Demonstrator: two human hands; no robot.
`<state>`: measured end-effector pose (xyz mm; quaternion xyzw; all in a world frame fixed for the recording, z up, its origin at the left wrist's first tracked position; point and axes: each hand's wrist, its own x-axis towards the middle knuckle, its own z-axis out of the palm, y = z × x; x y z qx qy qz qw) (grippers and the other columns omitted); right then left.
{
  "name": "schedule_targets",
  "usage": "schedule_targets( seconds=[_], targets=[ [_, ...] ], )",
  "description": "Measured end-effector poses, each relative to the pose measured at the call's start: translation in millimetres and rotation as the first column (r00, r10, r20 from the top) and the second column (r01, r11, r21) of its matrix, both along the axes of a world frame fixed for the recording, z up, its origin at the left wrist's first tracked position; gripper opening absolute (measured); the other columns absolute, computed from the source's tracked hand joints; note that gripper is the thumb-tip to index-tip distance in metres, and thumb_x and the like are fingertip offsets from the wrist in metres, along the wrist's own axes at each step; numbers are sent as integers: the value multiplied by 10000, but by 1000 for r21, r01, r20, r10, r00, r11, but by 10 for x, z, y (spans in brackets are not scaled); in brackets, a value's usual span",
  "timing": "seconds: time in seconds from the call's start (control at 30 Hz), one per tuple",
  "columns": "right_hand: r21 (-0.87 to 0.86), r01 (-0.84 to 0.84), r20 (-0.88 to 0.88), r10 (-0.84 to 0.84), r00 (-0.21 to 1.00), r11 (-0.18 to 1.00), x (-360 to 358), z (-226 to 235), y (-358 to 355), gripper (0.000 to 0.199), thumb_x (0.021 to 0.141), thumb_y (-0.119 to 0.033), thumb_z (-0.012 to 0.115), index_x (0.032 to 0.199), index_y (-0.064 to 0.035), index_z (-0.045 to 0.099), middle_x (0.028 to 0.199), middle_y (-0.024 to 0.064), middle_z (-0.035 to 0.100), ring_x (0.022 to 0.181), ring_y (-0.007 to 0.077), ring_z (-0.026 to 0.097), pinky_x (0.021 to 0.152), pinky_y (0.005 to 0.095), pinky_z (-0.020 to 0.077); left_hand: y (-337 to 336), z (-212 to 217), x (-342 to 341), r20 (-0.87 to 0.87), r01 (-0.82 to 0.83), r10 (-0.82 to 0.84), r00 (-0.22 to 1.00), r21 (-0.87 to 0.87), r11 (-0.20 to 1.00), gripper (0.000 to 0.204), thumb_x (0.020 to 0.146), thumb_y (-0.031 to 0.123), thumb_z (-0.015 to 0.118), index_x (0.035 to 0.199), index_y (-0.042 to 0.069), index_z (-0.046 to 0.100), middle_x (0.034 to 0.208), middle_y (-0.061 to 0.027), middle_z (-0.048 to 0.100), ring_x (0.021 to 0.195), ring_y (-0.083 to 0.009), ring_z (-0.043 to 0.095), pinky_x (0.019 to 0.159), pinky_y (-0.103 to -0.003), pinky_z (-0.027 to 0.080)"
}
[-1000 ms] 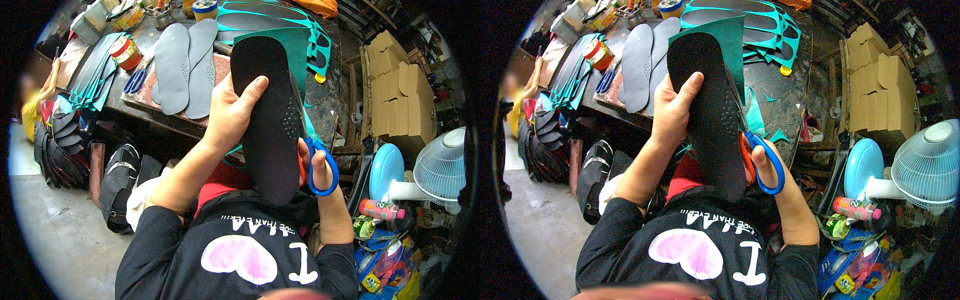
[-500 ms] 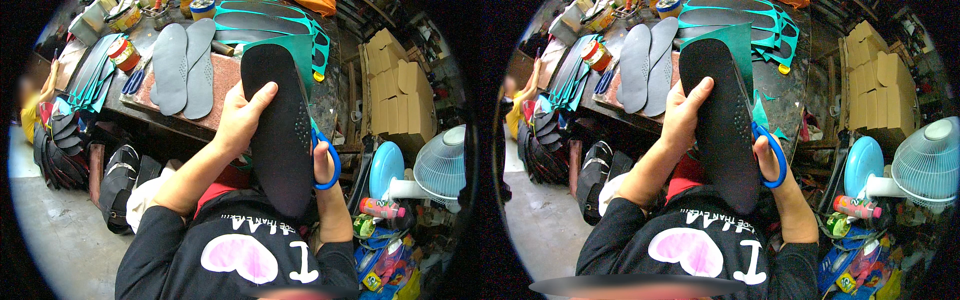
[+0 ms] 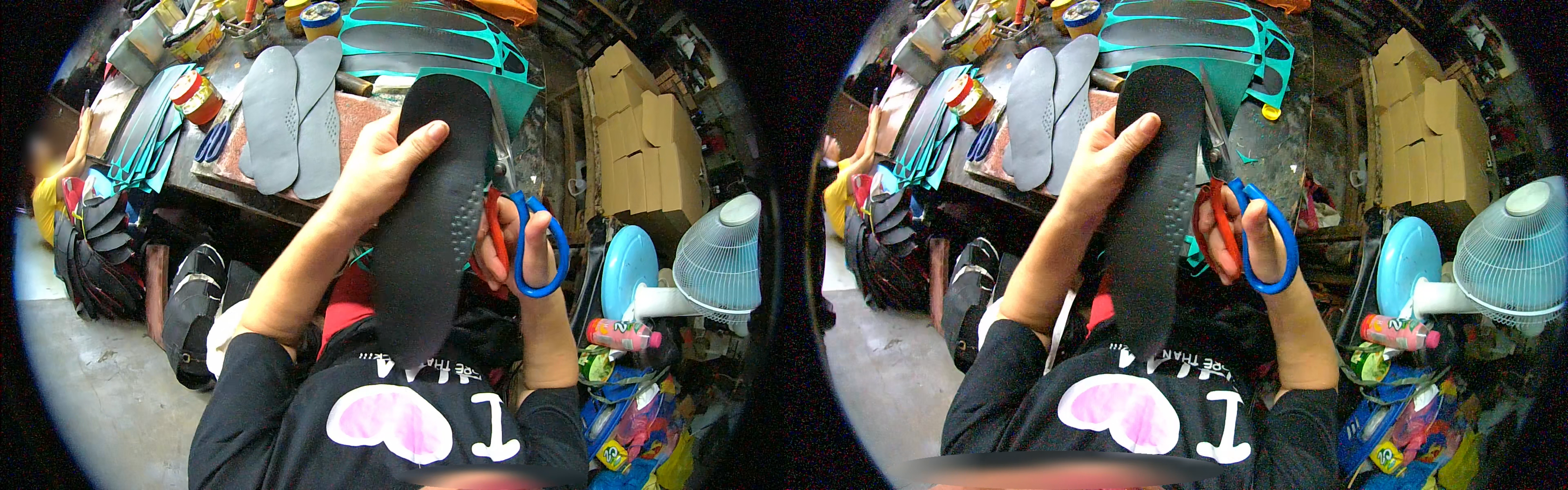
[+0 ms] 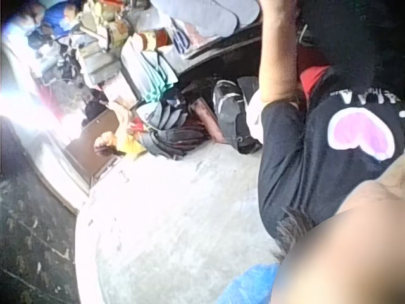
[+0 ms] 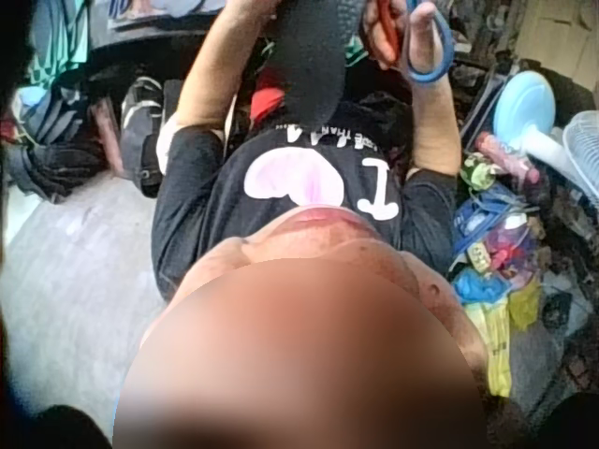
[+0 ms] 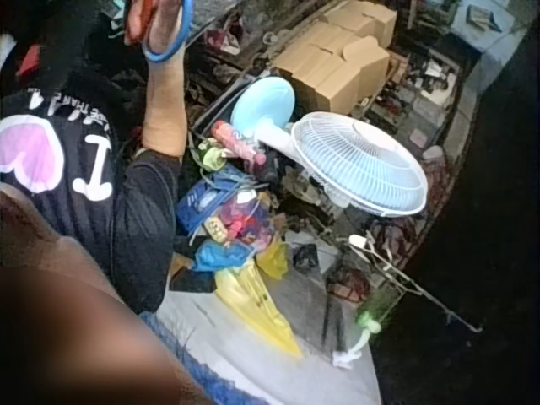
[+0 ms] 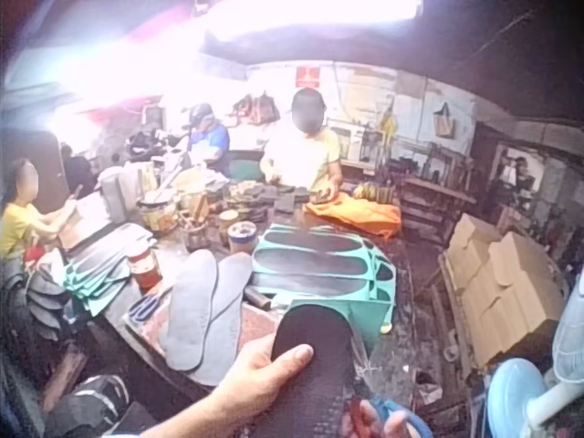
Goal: The person uses scissors to cut the excess green border from black shoe insoles. They hold each insole with one hand and carefully trim the edges with the other, then place the finished insole on a stack on the table.
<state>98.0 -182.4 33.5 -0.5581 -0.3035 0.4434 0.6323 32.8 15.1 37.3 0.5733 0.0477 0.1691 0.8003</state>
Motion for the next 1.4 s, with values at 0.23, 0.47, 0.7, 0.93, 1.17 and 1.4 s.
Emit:
schedule_targets(
  seconds=[0.23, 0.47, 0.7, 0.93, 1.17, 1.4],
  targets=[
    [6, 65, 101, -66, 993, 998, -25, -35, 32, 974, 645, -929, 234, 907, -26, 487, 470, -21, 437, 370, 89, 424, 375, 199, 353, 102, -42, -50, -78, 104, -94, 993, 131, 986, 352, 912, 316, 612, 1089, 12, 595, 889, -9, 635, 753, -70, 579, 662, -234, 489],
    [-43, -90, -43, 89, 995, 995, 42, -80, -215, 811, 762, -818, 369, 943, -44, 527, 471, -22, 436, 363, 70, 385, 369, 187, 297, 391, 16, -145, -226, 258, -205, 952, 239, 936, 394, 889, 320, 632, 1113, -2, 594, 910, -9, 634, 785, -65, 565, 696, -221, 473],
    [-78, -164, -23, 163, 986, 983, 77, -58, -339, 792, 779, -803, 373, 901, -40, 548, 461, -20, 443, 349, 66, 376, 358, 185, 275, 533, 26, -165, -246, 415, -355, 902, 267, 870, 388, 870, 306, 651, 1090, -9, 598, 925, -1, 636, 786, -67, 572, 714, -225, 483],
    [-71, -107, -52, 104, 993, 992, -8, -134, -365, 819, 779, -796, 386, 915, -7, 561, 462, -16, 456, 357, 58, 399, 364, 183, 299, 552, -8, -138, -379, 530, -397, 836, 368, 764, 409, 860, 301, 655, 1098, -26, 594, 946, 11, 623, 852, -67, 535, 779, -232, 458],
    [-162, -178, -93, 165, 982, 971, 70, -114, -499, 854, 750, -806, 415, 881, 29, 542, 440, -31, 446, 333, 57, 396, 338, 182, 289, 658, -176, -189, -340, 599, -538, 771, 104, 794, 530, 879, 402, 599, 1158, -47, 556, 1080, -28, 624, 938, -90, 561, 853, -247, 453],
    [-85, 96, -32, -99, 995, 992, -84, -212, -315, 833, 707, -808, 479, 882, 4, 531, 460, -7, 471, 353, 64, 424, 341, 187, 319, -166, -281, -340, 135, 130, -138, 981, 66, 989, 468, 852, 283, 669, 1211, 30, 509, 1017, -81, 610, 872, -158, 591, 738, -274, 481]
  ],
)
